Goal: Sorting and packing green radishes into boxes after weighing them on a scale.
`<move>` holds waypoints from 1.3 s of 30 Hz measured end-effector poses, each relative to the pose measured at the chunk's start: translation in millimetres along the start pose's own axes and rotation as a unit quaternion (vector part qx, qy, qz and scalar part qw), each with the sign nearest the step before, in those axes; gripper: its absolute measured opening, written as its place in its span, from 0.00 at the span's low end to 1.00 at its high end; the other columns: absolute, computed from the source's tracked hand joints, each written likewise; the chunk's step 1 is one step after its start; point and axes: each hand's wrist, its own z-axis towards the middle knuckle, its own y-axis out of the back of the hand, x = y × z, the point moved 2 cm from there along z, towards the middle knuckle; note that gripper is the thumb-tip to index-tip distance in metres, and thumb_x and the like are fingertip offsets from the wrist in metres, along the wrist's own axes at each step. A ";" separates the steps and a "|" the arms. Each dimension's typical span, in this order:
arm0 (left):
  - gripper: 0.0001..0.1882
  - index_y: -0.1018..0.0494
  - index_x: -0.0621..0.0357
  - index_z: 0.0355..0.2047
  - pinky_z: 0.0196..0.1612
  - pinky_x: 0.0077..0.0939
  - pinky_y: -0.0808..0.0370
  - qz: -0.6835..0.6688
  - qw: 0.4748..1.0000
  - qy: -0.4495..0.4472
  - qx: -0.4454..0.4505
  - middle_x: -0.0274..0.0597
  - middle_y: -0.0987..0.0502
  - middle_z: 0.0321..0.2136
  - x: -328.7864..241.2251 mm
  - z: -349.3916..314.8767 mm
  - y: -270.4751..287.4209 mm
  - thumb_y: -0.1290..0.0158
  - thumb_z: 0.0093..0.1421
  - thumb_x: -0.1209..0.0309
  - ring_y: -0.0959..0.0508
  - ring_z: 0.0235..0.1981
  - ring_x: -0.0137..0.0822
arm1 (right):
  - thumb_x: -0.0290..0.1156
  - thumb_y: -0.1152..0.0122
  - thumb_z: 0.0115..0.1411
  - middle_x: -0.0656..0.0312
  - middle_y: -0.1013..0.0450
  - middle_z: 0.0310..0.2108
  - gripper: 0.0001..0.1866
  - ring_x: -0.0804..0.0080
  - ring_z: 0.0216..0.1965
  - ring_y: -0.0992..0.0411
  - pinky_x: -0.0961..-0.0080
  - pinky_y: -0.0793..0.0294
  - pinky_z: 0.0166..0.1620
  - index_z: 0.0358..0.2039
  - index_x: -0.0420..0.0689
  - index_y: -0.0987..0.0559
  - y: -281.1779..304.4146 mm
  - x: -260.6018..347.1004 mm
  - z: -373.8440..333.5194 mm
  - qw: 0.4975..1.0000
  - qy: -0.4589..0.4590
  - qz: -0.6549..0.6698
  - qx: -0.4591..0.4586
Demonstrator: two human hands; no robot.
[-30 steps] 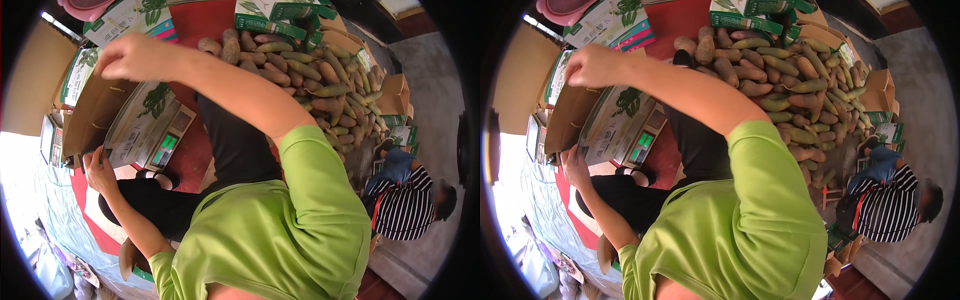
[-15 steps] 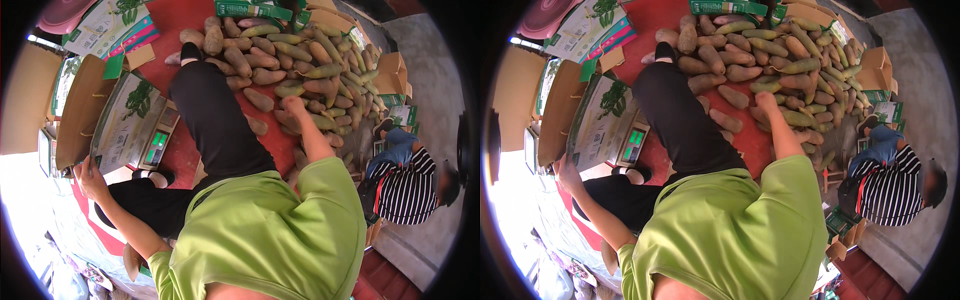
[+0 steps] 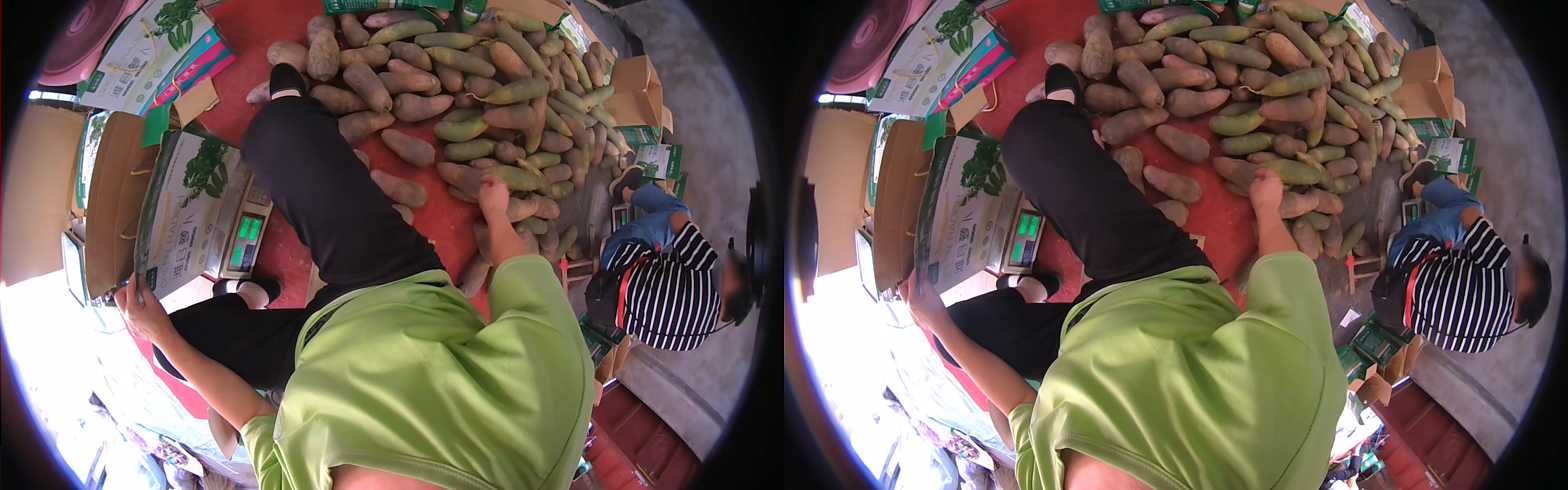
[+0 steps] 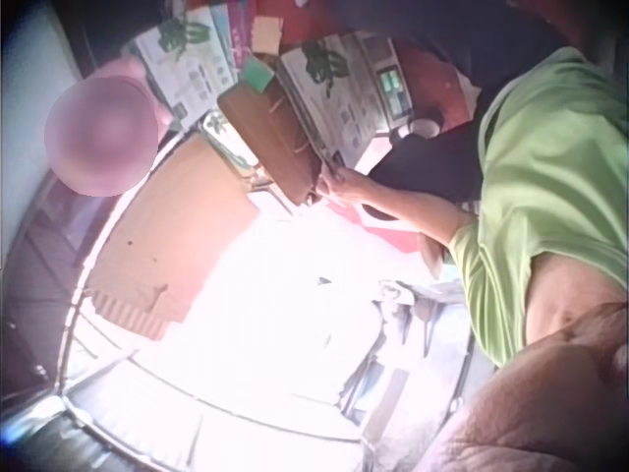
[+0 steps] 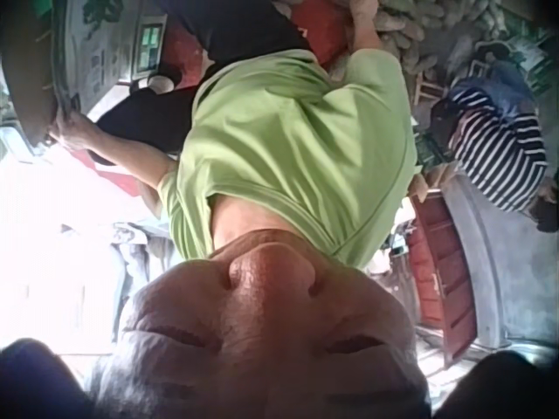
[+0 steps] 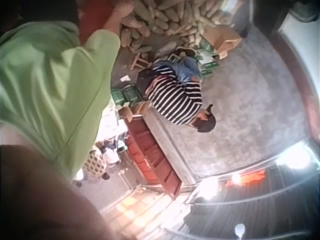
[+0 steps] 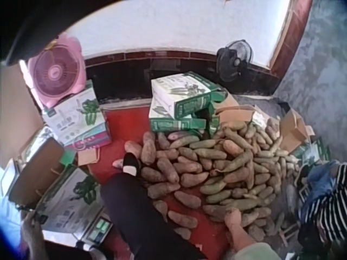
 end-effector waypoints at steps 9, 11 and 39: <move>0.12 0.23 0.44 0.37 0.28 0.34 0.32 0.002 1.000 0.010 0.004 0.32 0.29 0.30 -5.8 0.4 -3.2 0.48 0.55 0.58 0.25 0.30 0.37 | 0.31 0.48 0.49 0.50 0.29 0.43 0.10 0.51 0.47 0.32 0.65 0.33 0.50 0.30 0.46 0.21 0.4 -4.4 -12.0 0.999 -0.041 -0.030 0.006; 0.12 0.23 0.44 0.37 0.28 0.34 0.32 0.013 1.000 0.024 0.010 0.32 0.29 0.30 1.1 -1.6 -0.5 0.48 0.55 0.57 0.25 0.30 0.37 | 0.31 0.47 0.49 0.50 0.28 0.42 0.09 0.52 0.45 0.31 0.66 0.32 0.49 0.29 0.47 0.21 5.4 5.5 -24.1 0.998 -0.014 -0.009 0.053; 0.10 0.23 0.48 0.36 0.30 0.31 0.31 0.008 1.000 0.013 0.000 0.32 0.29 0.30 0.2 -2.1 -4.6 0.47 0.56 0.63 0.26 0.30 0.35 | 0.27 0.50 0.48 0.48 0.26 0.31 0.10 0.53 0.40 0.28 0.64 0.30 0.45 0.30 0.44 0.21 -23.0 80.4 57.9 0.992 0.010 0.034 0.119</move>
